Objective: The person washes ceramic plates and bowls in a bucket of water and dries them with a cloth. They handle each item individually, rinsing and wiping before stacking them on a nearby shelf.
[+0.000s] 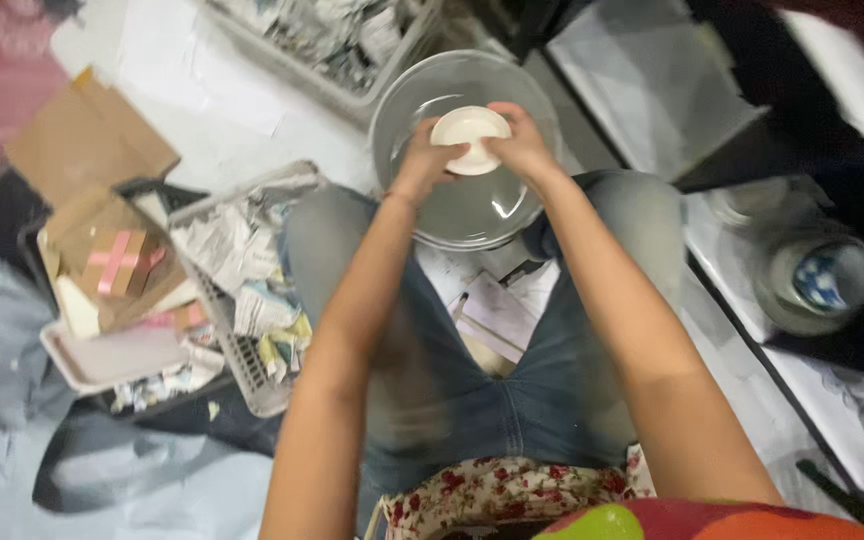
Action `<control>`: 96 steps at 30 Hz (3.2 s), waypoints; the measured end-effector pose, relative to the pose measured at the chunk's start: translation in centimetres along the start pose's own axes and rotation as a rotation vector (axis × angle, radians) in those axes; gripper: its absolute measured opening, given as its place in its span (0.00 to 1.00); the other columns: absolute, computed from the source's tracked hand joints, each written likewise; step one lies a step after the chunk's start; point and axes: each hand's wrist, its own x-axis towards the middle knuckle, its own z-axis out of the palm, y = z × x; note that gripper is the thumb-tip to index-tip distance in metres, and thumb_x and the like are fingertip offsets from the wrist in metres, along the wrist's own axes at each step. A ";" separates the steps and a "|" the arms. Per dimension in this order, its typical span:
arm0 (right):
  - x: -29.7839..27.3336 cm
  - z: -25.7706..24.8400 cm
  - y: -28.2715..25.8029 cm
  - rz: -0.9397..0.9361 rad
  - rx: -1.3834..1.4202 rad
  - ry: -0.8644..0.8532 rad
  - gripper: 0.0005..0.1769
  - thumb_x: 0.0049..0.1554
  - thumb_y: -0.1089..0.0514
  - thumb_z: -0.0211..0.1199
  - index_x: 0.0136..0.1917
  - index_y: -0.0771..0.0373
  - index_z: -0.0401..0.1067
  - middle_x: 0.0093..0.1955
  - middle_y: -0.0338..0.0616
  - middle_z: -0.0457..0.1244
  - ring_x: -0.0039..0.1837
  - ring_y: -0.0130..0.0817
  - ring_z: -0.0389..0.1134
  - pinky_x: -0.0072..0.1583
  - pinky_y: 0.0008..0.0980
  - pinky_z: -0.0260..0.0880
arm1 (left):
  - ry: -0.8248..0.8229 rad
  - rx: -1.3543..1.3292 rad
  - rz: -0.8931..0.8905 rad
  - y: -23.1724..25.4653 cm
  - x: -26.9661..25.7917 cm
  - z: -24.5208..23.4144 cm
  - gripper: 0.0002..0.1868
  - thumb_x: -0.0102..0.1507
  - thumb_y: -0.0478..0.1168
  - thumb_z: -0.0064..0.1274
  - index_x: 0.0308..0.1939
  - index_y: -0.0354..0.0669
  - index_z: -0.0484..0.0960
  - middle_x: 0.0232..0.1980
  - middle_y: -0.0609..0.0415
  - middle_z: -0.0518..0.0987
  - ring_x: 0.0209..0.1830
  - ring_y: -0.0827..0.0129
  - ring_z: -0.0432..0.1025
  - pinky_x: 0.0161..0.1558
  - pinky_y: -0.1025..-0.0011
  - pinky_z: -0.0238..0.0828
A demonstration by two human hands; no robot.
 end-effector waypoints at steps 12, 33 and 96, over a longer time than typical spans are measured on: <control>5.4 4.1 15.2 0.648 -0.064 -0.014 0.30 0.59 0.60 0.64 0.71 0.63 0.56 0.48 0.57 0.65 0.40 0.45 0.70 0.37 0.42 0.77 | 0.367 0.203 -0.565 -9.1 7.1 -0.6 0.23 0.61 0.38 0.48 0.57 0.28 0.81 0.52 0.35 0.82 0.48 0.45 0.80 0.40 0.53 0.81; 7.4 8.2 13.1 0.380 -0.143 -0.105 0.25 0.59 0.52 0.65 0.64 0.61 0.60 0.45 0.43 0.68 0.37 0.29 0.70 0.30 0.31 0.66 | 0.556 -0.353 -0.629 -17.3 11.8 -4.1 0.51 0.62 0.69 0.58 0.66 0.22 0.70 0.61 0.37 0.78 0.58 0.53 0.78 0.56 0.58 0.79; 8.9 6.9 15.4 0.522 -0.144 -0.034 0.40 0.71 0.39 0.54 0.78 0.69 0.42 0.67 0.58 0.60 0.65 0.47 0.66 0.62 0.45 0.70 | 0.635 -0.415 -0.493 -19.9 12.8 -3.2 0.28 0.69 0.52 0.54 0.54 0.24 0.82 0.51 0.40 0.83 0.46 0.59 0.77 0.45 0.63 0.74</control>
